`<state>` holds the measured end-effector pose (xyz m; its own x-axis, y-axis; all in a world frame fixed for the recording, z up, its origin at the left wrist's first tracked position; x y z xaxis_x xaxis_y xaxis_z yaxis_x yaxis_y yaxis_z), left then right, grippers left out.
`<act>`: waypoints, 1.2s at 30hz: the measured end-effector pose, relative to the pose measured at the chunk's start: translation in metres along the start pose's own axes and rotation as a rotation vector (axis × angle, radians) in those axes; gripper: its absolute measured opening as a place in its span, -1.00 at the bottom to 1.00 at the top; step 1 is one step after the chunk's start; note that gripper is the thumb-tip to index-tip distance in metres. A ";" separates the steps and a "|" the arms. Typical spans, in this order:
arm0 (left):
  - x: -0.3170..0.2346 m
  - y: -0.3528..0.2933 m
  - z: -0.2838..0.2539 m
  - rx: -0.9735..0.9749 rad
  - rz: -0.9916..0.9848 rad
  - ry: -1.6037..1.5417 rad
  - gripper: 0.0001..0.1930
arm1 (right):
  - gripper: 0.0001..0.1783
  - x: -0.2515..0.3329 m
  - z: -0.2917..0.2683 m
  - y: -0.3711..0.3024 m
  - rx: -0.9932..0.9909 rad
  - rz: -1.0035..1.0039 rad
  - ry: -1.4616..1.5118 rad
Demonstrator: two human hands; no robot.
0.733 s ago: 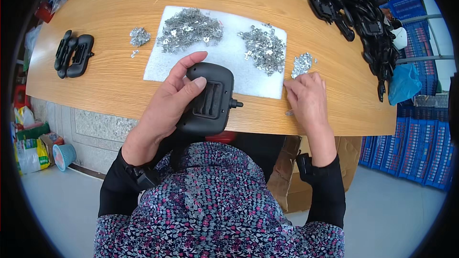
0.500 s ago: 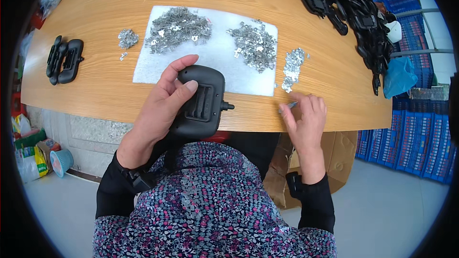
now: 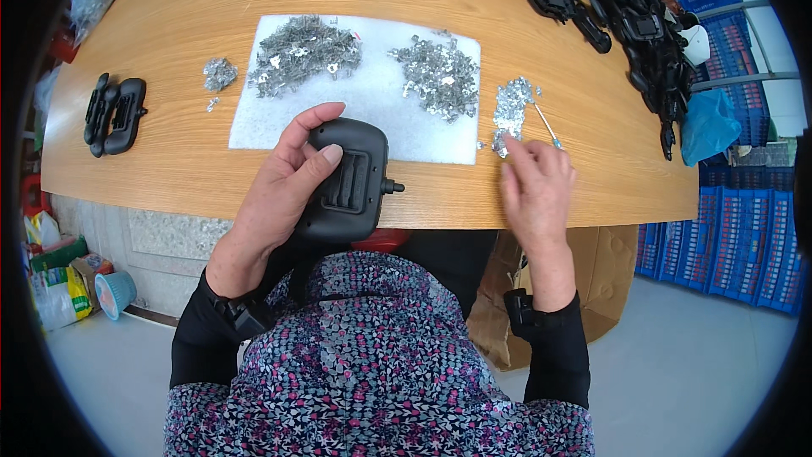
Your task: Manually assemble small metal components onto the plastic shell of a controller or remote device.
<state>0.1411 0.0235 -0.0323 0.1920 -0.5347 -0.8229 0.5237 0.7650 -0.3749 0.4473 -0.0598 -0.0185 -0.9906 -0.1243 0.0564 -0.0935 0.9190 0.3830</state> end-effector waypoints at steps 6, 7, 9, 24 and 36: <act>0.002 -0.001 -0.003 -0.031 -0.012 0.104 -0.58 | -0.57 0.035 -0.013 -0.007 0.156 -0.156 0.055; 0.004 -0.002 -0.006 -0.048 -0.013 0.087 -0.60 | -0.49 0.039 -0.017 -0.011 0.179 -0.180 0.093; 0.003 0.000 -0.004 -0.052 -0.012 0.068 -0.61 | -0.48 0.040 -0.016 -0.023 0.158 -0.207 0.103; -0.005 0.003 0.020 0.120 -0.125 0.279 -0.79 | -0.89 0.067 0.000 0.001 -0.132 0.218 0.995; -0.004 0.013 0.029 0.154 0.020 0.293 -0.72 | -0.74 0.105 -0.004 0.048 -0.262 -0.341 0.334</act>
<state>0.1716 0.0251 -0.0217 -0.0319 -0.3767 -0.9258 0.6456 0.6994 -0.3068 0.3392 -0.0305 0.0089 -0.8188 -0.5506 0.1624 -0.3337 0.6868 0.6457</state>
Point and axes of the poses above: each hand's wrist, its own y-axis towards the middle knuckle, its own z-axis out of the palm, x = y × z, the point moved 1 cm from there along y, towards the middle knuckle, and after that the axes turned 9 degrees about -z, right-handed, at the moved point
